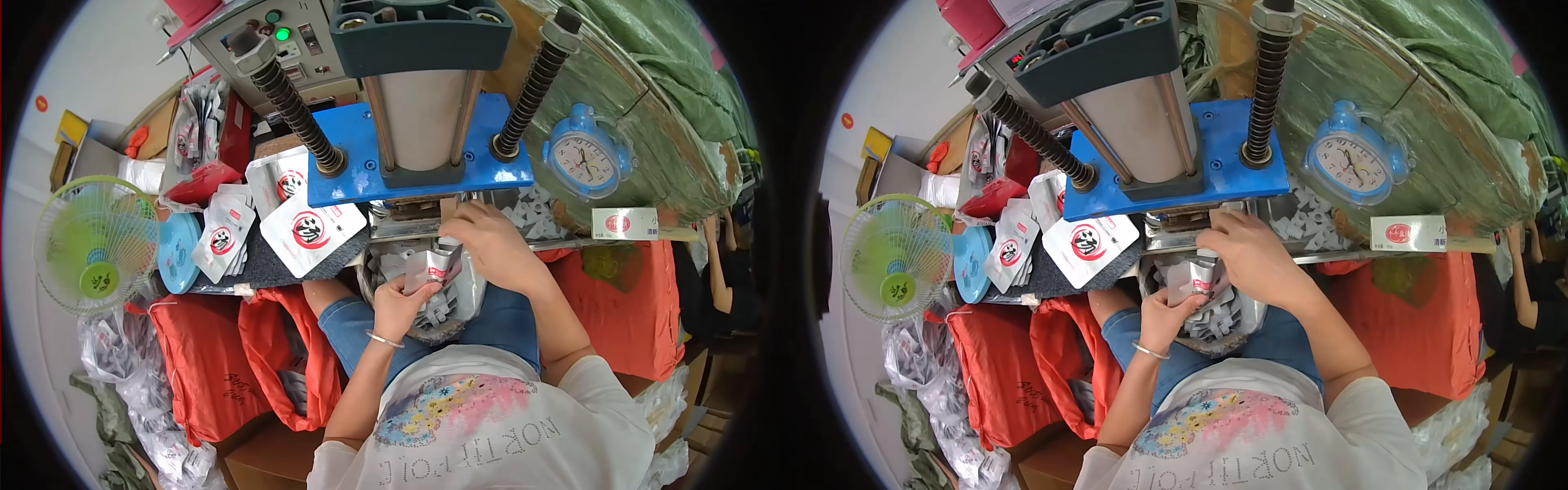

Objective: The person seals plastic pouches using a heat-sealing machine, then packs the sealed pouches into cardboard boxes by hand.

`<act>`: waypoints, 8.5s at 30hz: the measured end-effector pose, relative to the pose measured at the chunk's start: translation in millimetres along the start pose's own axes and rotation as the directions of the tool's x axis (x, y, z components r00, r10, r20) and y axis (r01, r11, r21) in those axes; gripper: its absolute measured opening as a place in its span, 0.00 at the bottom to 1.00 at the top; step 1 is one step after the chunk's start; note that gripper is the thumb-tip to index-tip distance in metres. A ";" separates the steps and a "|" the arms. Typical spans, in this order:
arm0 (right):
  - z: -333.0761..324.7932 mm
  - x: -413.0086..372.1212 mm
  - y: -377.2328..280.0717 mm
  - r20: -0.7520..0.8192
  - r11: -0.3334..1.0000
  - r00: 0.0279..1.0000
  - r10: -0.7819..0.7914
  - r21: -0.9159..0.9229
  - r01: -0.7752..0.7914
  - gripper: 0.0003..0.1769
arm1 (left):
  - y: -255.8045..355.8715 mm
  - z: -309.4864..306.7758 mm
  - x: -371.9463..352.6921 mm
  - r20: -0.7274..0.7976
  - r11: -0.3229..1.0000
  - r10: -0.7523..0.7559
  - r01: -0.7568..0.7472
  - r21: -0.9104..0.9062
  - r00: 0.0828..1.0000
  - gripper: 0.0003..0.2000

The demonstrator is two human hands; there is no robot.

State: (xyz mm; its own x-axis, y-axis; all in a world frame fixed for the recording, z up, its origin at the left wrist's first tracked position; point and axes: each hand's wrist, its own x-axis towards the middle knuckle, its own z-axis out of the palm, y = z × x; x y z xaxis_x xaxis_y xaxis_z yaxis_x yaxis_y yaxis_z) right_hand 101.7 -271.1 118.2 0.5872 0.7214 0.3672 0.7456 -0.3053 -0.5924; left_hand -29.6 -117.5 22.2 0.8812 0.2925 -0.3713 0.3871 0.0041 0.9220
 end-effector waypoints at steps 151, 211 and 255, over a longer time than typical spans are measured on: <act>49.8 -36.6 24.5 -0.148 0.628 0.806 0.572 0.712 -0.315 0.13 | 63.9 -53.6 -40.4 -0.280 0.709 0.558 -0.273 0.650 0.782 0.05; 80.0 -16.1 35.4 -0.233 0.843 0.817 0.527 0.259 -0.470 0.13 | -30.6 5.2 27.0 -0.072 0.958 0.193 -0.172 0.228 0.979 0.14; 39.5 -22.6 10.1 -0.041 0.551 0.839 0.543 0.771 -0.319 0.15 | 56.6 -31.0 -28.8 -0.257 0.846 0.351 -0.187 0.499 0.901 0.10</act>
State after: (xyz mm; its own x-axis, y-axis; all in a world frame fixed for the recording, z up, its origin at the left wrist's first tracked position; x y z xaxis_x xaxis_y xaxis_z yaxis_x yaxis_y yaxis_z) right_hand 83.5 -266.0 75.6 0.9103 0.4136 0.0161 -0.0192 0.0810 -0.9965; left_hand -41.4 -96.0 88.4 0.8597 0.5106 0.0171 0.2980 -0.5283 0.7951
